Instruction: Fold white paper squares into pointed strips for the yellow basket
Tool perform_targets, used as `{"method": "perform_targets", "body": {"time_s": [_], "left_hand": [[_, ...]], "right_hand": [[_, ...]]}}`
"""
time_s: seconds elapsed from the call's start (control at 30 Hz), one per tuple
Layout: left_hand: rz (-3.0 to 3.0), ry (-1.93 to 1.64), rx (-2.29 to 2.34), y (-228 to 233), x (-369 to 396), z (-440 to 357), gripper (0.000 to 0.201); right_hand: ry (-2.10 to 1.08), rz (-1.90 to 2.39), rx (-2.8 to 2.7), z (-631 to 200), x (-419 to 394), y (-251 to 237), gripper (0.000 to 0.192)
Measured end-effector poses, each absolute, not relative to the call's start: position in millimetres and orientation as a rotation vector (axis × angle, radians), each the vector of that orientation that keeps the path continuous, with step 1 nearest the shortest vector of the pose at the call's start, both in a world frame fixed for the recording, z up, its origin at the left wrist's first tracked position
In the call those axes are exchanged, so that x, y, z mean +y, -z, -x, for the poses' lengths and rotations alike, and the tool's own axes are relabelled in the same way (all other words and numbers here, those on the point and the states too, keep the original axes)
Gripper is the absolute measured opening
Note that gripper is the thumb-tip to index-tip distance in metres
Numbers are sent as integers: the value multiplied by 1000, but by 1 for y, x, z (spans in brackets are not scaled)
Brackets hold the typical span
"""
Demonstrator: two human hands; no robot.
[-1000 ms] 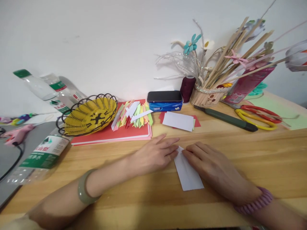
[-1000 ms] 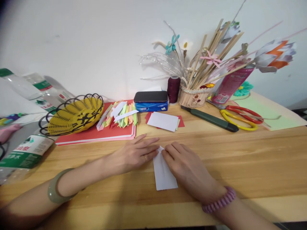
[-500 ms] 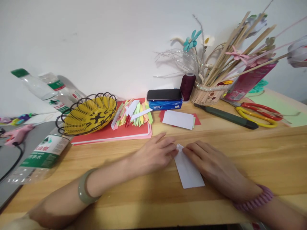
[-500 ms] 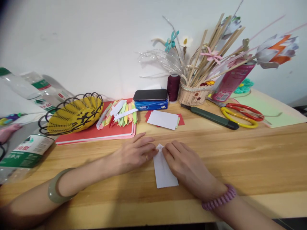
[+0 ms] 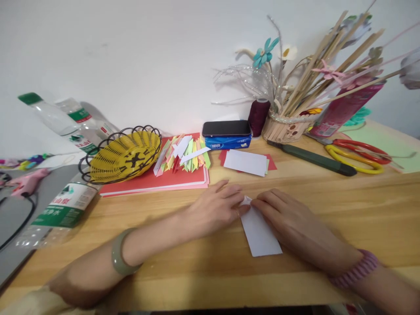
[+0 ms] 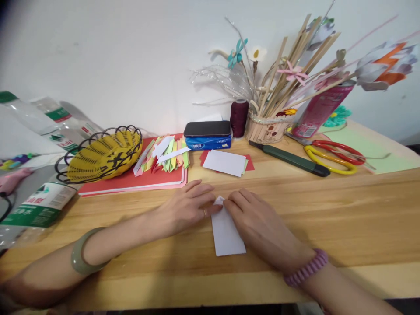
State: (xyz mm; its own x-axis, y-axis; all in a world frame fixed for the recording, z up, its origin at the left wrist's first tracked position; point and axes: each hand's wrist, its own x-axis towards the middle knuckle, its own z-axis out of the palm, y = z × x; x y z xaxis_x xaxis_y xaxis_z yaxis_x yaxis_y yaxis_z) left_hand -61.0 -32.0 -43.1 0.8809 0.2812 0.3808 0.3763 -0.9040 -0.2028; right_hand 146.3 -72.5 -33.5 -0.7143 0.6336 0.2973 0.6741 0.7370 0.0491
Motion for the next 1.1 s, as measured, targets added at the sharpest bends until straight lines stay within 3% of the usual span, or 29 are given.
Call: {"method": "perform_targets", "body": {"time_s": [0.23,0.47,0.67,0.83,1.1], "left_hand": [[2773,532,-521,47,-30,61,20],[2934,355,-532,40,-33,67,24],[3092,188,-543,30,-32,68,29],[3117,113,-563,27,-32,67,31],[3088,133,-601,26,-35,67,30]], "right_hand": [[-28,1083,-2662,-146,-64,38,25],[-246,1188,-2543,-153,-54,28,36],[-195,1029,-2648,-162,-63,31,40],[-50,1003,-2778,-165,-63,34,32],[57,997,-2741,-178,-67,37,41]]}}
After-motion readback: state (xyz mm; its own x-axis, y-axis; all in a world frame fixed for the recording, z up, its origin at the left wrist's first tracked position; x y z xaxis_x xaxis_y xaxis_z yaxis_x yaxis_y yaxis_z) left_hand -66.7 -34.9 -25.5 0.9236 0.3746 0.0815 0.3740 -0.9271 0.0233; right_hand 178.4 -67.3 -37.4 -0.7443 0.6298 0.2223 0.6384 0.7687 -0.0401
